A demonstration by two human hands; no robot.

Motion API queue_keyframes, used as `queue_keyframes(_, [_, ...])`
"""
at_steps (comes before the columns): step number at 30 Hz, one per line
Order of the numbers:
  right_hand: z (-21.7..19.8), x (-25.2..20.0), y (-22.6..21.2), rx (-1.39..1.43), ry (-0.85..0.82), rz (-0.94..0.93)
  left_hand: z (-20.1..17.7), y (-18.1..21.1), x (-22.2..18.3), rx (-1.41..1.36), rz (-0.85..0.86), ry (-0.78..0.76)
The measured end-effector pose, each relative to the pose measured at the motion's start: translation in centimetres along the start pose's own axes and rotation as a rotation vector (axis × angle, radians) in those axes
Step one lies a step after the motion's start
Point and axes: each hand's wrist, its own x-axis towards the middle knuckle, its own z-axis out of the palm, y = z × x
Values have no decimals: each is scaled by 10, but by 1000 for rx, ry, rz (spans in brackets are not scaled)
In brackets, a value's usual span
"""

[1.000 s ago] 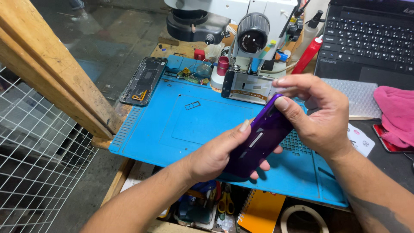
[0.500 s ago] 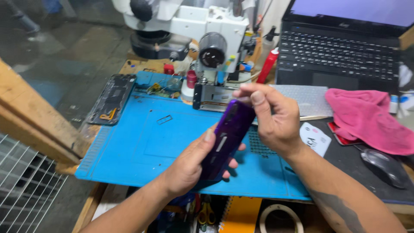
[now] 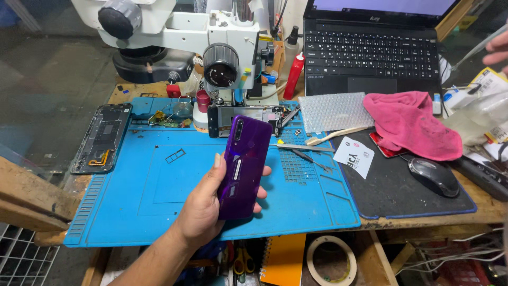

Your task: The person disassembles a mobile phone casing, removes a broken screen housing, cleans the interior frame components, and handles a new replacement screen module before preparing it for installation.

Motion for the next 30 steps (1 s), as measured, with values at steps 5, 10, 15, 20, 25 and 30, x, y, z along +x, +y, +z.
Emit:
queue_keyframes(5, [32, 11, 76, -327, 350, -445, 2, -1, -1, 7, 2, 1])
queue_keyframes(10, [82, -37, 73, -860, 464, -378, 4, 0, -1, 26, -9, 14])
queue_keyframes(15, [138, -73, 52, -305, 463, -296, -1, -1, -2, -2, 20, -19])
queue_keyframes(20, [153, -91, 25, 474, 227, -838, -7, -3, -1, 3, 37, -54])
queue_keyframes(25, [194, -189, -19, 396, 161, -1116, -8, -5, -1, -21, 15, -57])
queue_keyframes(30, [249, -293, -40, -107, 510, -1494, -11, -8, -2, -72, 12, -88])
